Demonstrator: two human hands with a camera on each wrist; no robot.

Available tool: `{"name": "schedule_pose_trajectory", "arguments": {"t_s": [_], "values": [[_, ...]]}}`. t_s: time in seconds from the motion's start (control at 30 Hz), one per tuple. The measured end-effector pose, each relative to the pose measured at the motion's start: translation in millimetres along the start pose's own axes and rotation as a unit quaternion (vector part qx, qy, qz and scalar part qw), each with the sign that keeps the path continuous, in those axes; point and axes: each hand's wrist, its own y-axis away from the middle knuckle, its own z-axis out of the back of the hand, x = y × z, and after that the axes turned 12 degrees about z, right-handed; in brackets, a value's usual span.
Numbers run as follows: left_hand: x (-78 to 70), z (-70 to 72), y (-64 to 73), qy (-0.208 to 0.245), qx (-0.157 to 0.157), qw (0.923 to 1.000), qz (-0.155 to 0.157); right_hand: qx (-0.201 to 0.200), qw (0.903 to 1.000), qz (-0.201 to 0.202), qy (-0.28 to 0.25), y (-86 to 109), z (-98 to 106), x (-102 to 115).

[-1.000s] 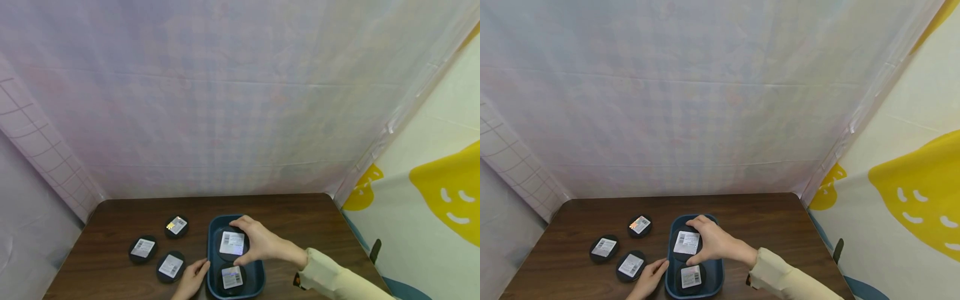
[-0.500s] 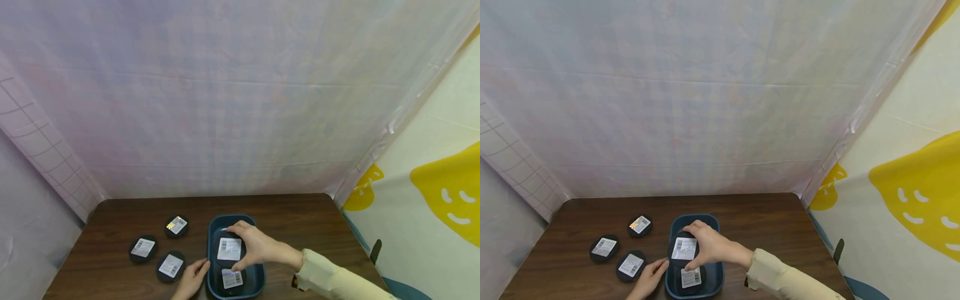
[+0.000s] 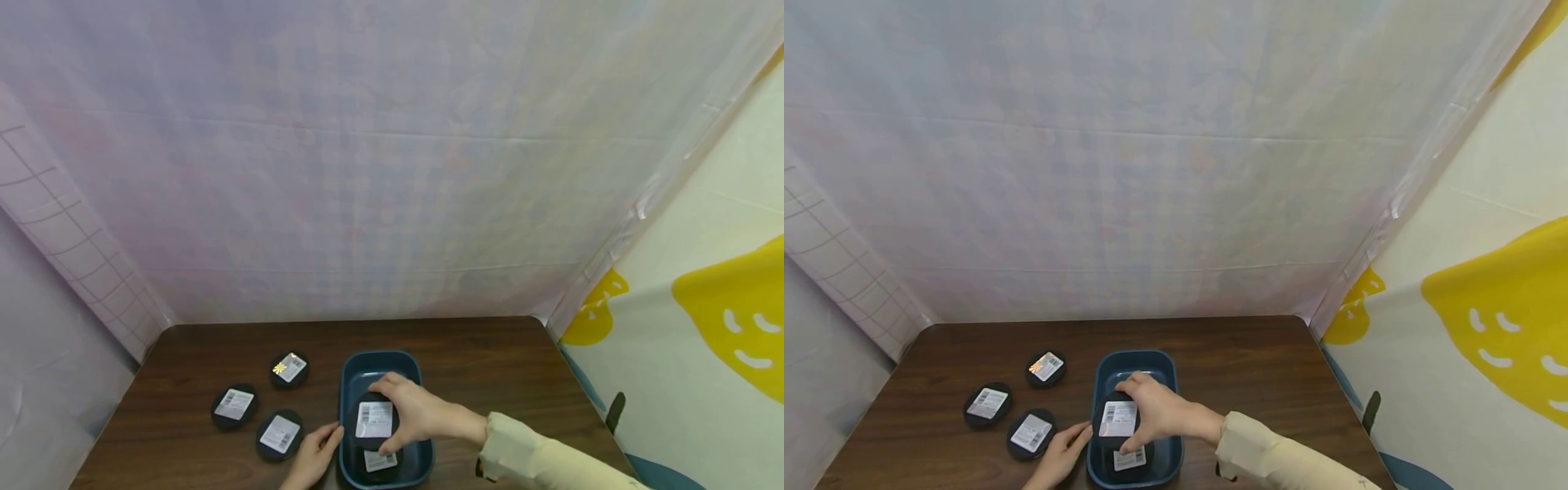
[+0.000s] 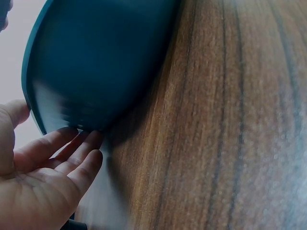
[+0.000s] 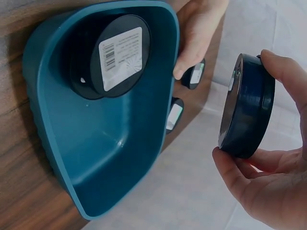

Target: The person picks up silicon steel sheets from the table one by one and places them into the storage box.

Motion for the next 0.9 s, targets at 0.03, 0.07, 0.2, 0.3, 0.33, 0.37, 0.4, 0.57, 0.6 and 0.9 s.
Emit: {"name": "schedule_pose_trajectory", "arguments": {"t_s": [0.03, 0.07, 0.2, 0.3, 0.33, 0.37, 0.4, 0.57, 0.6, 0.9], "values": [[0.0, 0.0, 0.0, 0.000, 0.001, 1.0000, -0.002, 0.001, 1.0000, 0.000, -0.001, 0.2, -0.4, -0.2], [0.1, 0.0, 0.0, 0.001, 0.001, 1.0000, -0.001, 0.001, 1.0000, 0.000, 0.000, 0.3, -0.8, -0.3], [-0.1, 0.8, 0.6, 0.002, 0.001, 1.0000, -0.006, 0.001, 0.9999, 0.005, 0.009, 1.0, -3.6, 0.0], [-0.4, 1.5, 0.8, 0.002, 0.002, 1.0000, -0.004, 0.002, 0.9998, 0.008, 0.017, 1.3, -6.7, 0.0], [-0.5, 1.6, 0.9, 0.003, 0.003, 1.0000, -0.004, 0.001, 0.9998, 0.010, 0.019, 1.4, -7.8, -0.1], [-0.6, 1.8, 0.9, 0.003, 0.003, 1.0000, -0.003, 0.002, 0.9997, 0.010, 0.021, 1.4, -8.9, -0.3], [-0.7, 2.0, 0.9, 0.002, 0.005, 1.0000, -0.002, 0.004, 0.9997, 0.009, 0.020, 1.3, -9.8, -0.5], [-0.9, 2.7, 0.8, 0.004, 0.006, 1.0000, 0.000, 0.014, 0.9998, 0.007, 0.013, 0.8, -13.4, -1.6], [-1.1, 2.7, 0.8, 0.004, 0.006, 1.0000, 0.001, 0.015, 0.9998, 0.008, 0.011, 0.8, -14.3, -2.0], [0.2, 1.0, 0.6, 0.006, 0.000, 1.0000, -0.005, 0.029, 0.9995, 0.014, 0.007, 3.2, -31.6, -12.1]]}}
